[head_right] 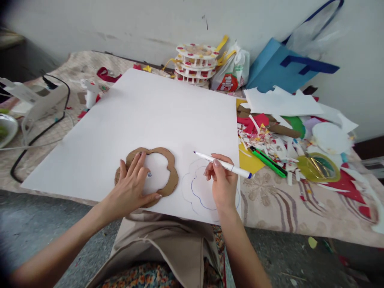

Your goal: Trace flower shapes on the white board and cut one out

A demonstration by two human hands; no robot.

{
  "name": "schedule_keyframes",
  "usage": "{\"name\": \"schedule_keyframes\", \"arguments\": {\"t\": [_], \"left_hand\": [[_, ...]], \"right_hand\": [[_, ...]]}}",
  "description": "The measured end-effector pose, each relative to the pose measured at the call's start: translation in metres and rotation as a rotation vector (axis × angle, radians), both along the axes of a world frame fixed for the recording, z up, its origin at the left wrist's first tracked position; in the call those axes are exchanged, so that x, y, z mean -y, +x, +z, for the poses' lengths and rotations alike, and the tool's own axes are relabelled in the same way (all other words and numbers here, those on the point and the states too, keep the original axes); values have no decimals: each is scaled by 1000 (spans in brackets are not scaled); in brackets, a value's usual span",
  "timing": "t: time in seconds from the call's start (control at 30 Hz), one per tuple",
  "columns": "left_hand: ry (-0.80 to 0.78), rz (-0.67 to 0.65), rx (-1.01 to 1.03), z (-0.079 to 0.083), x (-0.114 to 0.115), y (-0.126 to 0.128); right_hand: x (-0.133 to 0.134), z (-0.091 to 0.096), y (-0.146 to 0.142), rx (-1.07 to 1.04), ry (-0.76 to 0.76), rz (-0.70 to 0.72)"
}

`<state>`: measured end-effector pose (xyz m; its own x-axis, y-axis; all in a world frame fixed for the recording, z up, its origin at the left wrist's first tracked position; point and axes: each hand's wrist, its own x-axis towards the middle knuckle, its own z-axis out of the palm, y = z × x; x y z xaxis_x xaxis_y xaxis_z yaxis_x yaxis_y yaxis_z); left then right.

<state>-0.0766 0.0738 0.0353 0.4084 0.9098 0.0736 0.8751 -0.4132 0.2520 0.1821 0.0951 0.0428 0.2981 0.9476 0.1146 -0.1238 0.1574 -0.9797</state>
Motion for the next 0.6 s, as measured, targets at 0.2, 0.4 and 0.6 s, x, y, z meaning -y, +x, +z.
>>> {"name": "schedule_keyframes", "arguments": {"t": [0.2,0.4,0.6], "left_hand": [[-12,-4,10,0,-5,0],[-19,-10,-26,0,-5,0],[-18,-11,-29,0,-6,-1]], "right_hand": [[-1,-2,1,27,3,11],[-2,0,1,-19,-12,-6],[-6,4,5,-27,-3,-17]]}}
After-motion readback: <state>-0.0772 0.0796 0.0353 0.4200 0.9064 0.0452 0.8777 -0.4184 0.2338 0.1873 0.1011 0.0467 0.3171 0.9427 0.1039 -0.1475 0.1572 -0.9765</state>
